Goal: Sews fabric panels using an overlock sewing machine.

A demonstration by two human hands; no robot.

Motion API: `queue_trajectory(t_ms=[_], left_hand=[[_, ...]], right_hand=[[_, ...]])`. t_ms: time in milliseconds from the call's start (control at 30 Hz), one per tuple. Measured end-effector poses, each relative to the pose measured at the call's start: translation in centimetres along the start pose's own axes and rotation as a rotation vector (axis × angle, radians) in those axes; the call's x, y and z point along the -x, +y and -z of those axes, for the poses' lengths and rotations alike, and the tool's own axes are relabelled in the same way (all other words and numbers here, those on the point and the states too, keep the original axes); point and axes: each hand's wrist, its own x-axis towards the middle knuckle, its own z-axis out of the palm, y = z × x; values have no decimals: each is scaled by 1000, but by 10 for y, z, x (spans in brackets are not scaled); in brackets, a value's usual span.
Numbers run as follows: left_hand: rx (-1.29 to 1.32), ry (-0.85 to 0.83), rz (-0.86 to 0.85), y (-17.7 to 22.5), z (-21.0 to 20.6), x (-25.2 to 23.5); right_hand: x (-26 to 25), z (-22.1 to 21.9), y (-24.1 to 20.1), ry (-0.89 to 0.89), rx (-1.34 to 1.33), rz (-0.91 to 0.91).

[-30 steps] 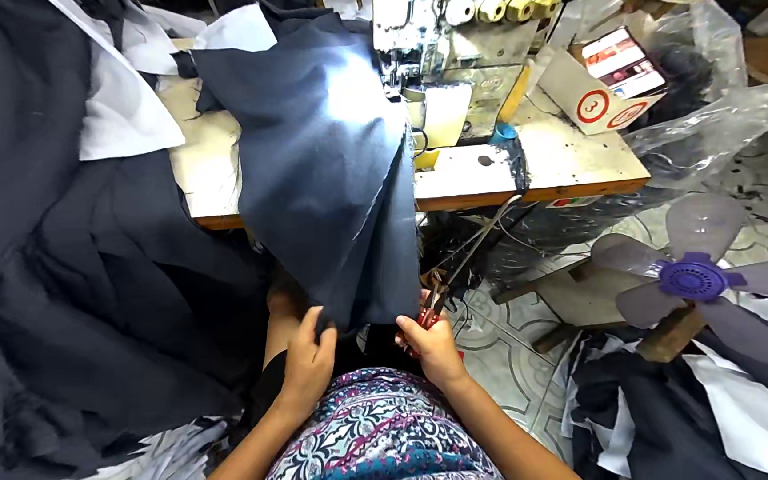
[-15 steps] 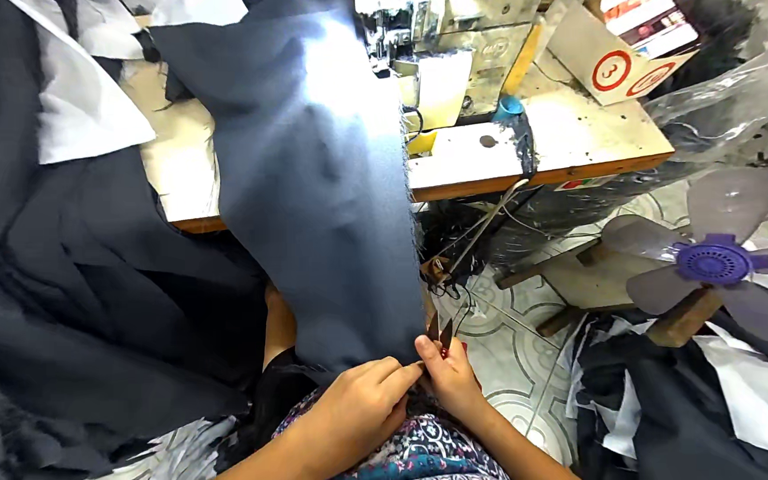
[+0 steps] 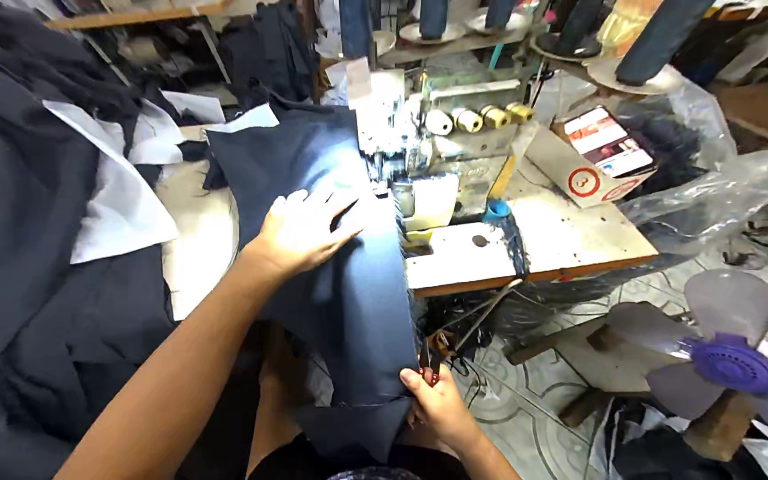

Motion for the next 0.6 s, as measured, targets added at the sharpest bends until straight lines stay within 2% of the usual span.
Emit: queue_trajectory(t_ms=[167,367,467,600], left_hand=[[-2,-228,141,-10,23,-42],[130,-261,190,-45,13,-96],[141,-239,227,-53,10,-117],[217,-124,307,-58,3,-134]], right_hand=[[-50,-2,-18,28,9,22],[-97,-4,-48,35,91,31],[-114,-10,-67,76,137,-42],[-128,-20,-83,102,136,-105]])
